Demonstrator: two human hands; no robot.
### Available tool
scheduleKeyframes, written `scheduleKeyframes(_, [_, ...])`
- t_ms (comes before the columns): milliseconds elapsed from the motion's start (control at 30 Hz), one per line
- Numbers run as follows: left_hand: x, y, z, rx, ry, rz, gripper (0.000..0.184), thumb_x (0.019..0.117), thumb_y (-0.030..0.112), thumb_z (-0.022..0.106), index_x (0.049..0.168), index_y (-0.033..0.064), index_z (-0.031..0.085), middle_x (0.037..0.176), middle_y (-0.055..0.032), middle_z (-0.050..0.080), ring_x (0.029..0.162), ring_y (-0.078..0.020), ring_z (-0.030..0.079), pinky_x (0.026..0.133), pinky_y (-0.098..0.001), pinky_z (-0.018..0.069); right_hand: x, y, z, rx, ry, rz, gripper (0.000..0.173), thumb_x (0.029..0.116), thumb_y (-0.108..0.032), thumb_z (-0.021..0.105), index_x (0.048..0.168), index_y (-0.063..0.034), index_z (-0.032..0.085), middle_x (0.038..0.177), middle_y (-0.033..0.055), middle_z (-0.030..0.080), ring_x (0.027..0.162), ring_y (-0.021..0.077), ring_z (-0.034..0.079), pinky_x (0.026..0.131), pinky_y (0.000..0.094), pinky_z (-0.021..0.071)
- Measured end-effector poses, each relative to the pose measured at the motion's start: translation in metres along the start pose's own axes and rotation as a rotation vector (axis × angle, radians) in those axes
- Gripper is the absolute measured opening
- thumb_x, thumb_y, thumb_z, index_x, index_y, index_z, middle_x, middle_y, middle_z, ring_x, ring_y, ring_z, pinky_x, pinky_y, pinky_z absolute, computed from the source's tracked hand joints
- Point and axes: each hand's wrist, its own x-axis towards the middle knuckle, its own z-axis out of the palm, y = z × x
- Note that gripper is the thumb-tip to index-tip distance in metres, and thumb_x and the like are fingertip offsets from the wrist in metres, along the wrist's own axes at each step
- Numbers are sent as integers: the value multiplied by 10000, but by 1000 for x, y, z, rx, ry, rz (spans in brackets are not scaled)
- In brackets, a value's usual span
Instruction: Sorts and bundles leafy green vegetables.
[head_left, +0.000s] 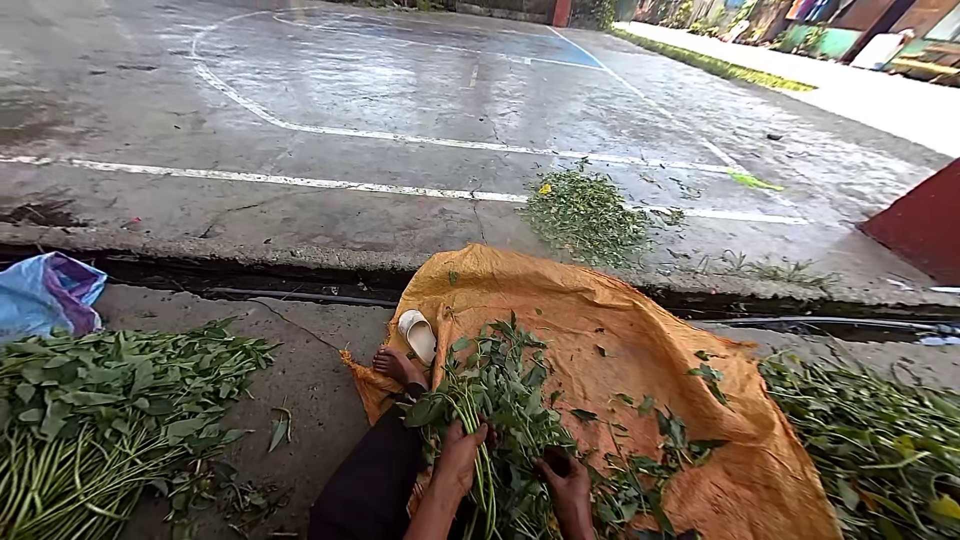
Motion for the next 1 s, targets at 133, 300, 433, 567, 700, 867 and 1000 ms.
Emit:
scheduleKeyframes(133, [-5,-13,5,81,-72,7,213,983,-96,547,1191,-55,527,970,-113,637,808,-149,664,744,-286,586,-24,-1,27,-57,41,-138,264,819,18,777,1050,115,696,879,165,732,780,156,702,786,330,589])
scheduleKeyframes(300, [-4,-15,0,297,-94,39,314,947,-63,636,1249,-78,552,1138,-162,630,970,-146,625,858,-280,533,-35,-2,39,-231,49,-251,234,830,-52,781,1006,97,743,877,205,742,775,277,723,774,438,594])
scheduleKeyframes(433, [-3,-19,0,445,-142,73,312,918,-49,673,1217,-87,596,1121,-170,659,1000,-165,638,913,-314,530,-23,-18,48,-86,-145,62,446,1036,-278,581,1298,83,586,1071,213,688,990,264,668,927,456,533])
scheduleKeyframes(567, [-1,-29,0,514,-135,83,363,927,-17,683,1270,-83,585,1214,-216,649,1104,-231,641,987,-368,516,-15,-42,64,-250,-27,161,464,1110,-248,431,1395,104,530,1241,322,648,1191,426,626,1052,557,454])
scheduleKeyframes(700, [9,-11,-7,443,42,124,377,970,-33,619,1329,-101,521,1233,-256,603,1084,-276,624,941,-391,524,-42,-30,52,-829,-455,239,466,1007,-64,538,1455,50,474,1308,299,630,1231,446,617,1046,572,471])
scheduleKeyframes(867, [11,2,-12,360,53,89,340,987,-38,595,1311,-86,503,1121,-200,619,922,-194,644,795,-324,559,-51,3,31,-729,-409,32,660,982,-327,668,1503,18,455,1444,330,500,1338,512,486,1085,684,367])
scheduleKeyframes(1000, [3,-1,-6,360,5,25,360,986,-37,597,1327,-81,490,1158,-187,610,976,-180,621,862,-309,525,-20,-11,45,-450,-304,-215,531,982,-278,639,1407,21,531,1181,198,695,1122,380,658,1006,634,446])
